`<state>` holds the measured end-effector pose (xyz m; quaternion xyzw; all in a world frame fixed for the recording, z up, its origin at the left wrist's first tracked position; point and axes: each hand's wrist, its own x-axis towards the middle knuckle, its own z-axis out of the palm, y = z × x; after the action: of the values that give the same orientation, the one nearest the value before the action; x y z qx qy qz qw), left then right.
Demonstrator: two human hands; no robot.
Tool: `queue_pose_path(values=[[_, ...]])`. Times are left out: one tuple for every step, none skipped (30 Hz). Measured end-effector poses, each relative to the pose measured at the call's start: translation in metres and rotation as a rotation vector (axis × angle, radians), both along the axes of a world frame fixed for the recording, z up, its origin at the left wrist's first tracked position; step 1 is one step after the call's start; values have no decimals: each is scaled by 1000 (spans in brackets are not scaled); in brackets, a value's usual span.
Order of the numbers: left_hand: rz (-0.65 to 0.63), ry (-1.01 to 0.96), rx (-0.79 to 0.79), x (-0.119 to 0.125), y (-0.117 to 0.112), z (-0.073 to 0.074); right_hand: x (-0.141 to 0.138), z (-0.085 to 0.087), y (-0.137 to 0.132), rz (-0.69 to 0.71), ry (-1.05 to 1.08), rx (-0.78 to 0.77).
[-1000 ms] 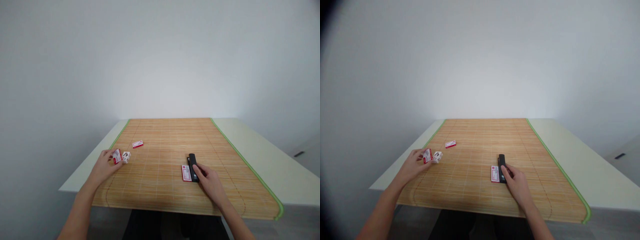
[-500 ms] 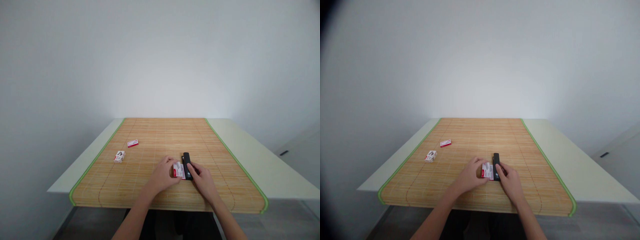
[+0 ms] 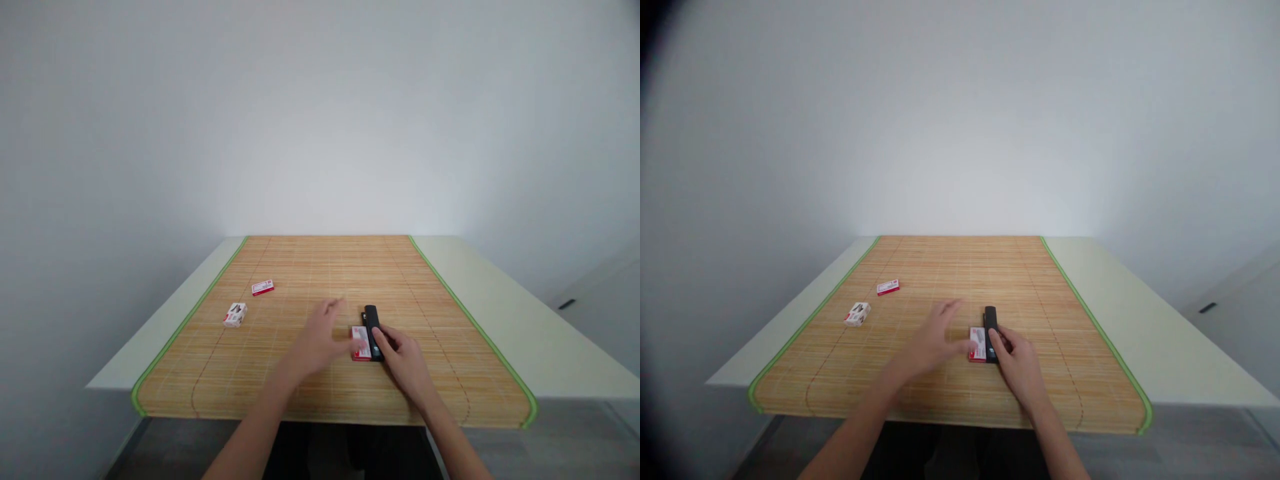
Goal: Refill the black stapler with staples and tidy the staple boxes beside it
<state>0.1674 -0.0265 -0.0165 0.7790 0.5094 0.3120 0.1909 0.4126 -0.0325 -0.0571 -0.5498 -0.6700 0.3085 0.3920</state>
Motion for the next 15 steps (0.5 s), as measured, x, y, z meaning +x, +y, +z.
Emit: queue_pose_path(values=[[63, 43, 26, -20, 10, 7, 0, 0, 0, 1, 1, -4], [161, 107, 49, -44, 22, 14, 0, 0, 0, 0, 3, -7], [285, 188, 45, -69, 34, 22, 0, 0, 1, -3, 6, -9], [403, 291, -8, -95, 46, 29, 0, -1, 1, -6, 6, -9], [474, 406, -98, -119, 56, 35, 0, -1, 0, -8, 6, -7], [498, 440, -143, -140, 64, 41, 0, 0, 0, -10, 3, -5], [498, 465, -180, -156, 69, 45, 0, 0, 0, -8, 0, -4], [483, 485, -215, -168, 72, 47, 0, 0, -1, -4, -3, -5], [457, 491, -236, -176, 74, 49, 0, 1, -1, -1, -5, -5], [430, 499, -255, -179, 74, 49, 0, 1, -1, 3, -5, -7], [401, 507, -271, -178, 72, 47, 0, 1, -1, 5, -5, -9], [372, 511, -282, -173, 69, 45, 0, 2, -1, 6, -5, -11], [342, 514, -290, -166, 65, 41, 0, 2, -1, 4, -5, -10], [313, 514, -295, -158, 59, 36, 0, 1, -1, 0, -5, -8], [289, 515, -297, -148, 53, 31, 0, 1, -1, 1, -6, -7]])
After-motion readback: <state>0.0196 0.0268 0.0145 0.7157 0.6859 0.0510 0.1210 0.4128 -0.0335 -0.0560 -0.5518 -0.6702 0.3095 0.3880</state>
